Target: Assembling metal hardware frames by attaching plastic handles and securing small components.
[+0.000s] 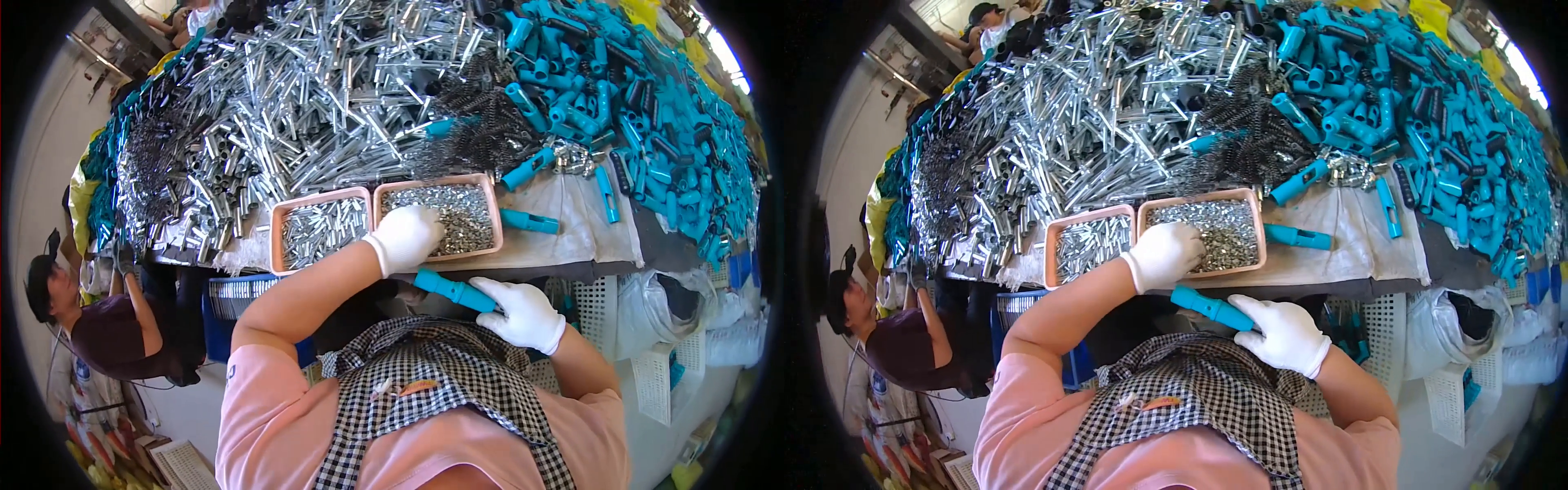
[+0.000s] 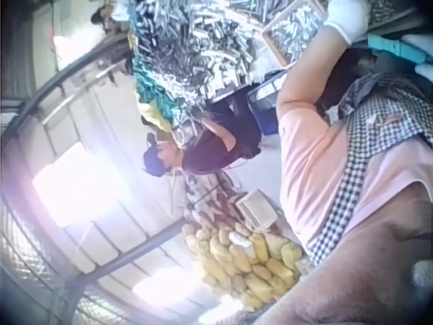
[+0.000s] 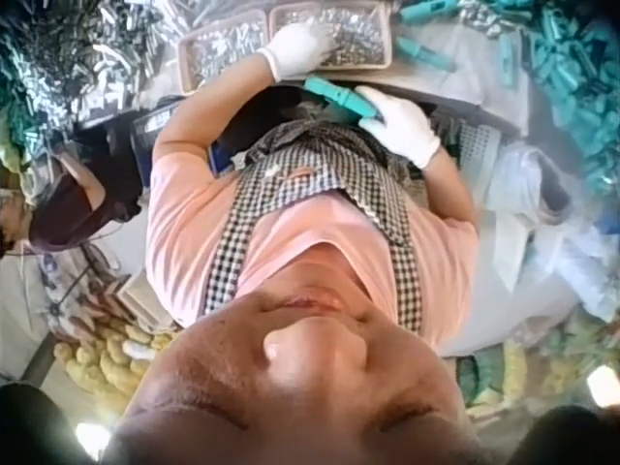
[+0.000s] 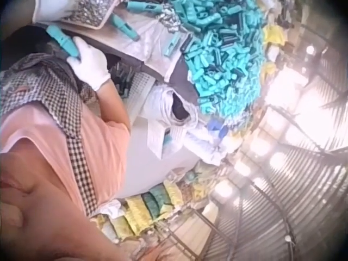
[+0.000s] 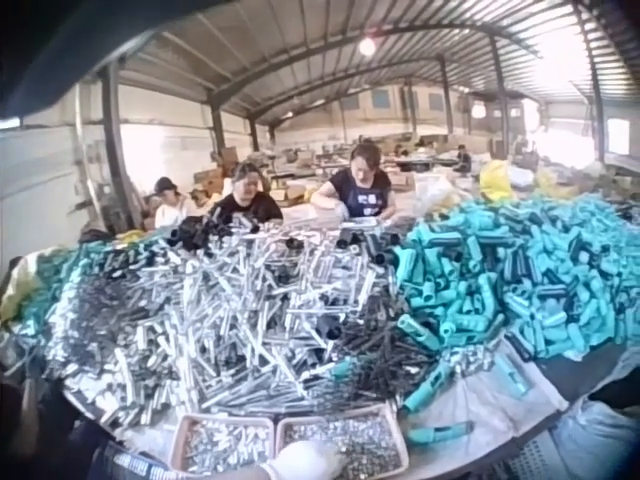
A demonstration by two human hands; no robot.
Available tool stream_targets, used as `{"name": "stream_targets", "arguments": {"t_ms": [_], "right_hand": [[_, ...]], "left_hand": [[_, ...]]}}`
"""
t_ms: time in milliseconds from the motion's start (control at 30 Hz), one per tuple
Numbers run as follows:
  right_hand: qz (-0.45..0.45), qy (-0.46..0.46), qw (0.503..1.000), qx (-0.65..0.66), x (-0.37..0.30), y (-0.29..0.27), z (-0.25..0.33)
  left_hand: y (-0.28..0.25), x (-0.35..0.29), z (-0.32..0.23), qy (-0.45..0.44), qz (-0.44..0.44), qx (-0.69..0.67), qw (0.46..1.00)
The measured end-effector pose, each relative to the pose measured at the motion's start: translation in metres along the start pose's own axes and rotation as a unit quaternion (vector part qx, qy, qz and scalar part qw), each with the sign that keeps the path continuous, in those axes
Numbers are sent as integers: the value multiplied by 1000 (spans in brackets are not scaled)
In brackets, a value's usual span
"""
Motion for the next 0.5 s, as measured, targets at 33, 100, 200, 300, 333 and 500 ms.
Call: {"name": "stream_targets", "arguments": {"t_ms": [33, 100, 200, 300, 333, 500], "right_hand": [[-3, 4, 1000, 4, -2, 0, -2], [-29, -9, 1000, 0, -4, -3, -3], [-62, -12, 998, -13, 0, -6, -1], [-83, -10, 996, -29, 5, -5, 1], [-87, -14, 996, -30, 6, -6, 2], [-108, -15, 993, -50, 5, -4, 8]], "left_hand": [[3, -4, 3, 15, 10, 36, 999], [-5, -15, 11, -11, -3, 91, 996], [-25, -23, 30, -131, -96, -35, 986], [-41, -26, 25, -140, -156, -43, 977], [-43, -29, 23, -141, -155, -41, 977], [-54, -49, 26, -196, -241, -144, 940]]}}
Point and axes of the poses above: each hand's wrist, its own x-axis towards the middle knuckle, its own y-axis out of the palm, z = x × y, the point moved 7 cm from there along x, towards the middle knuckle, and after that the axes turned 2 degrees about z, right-handed, at the moved point
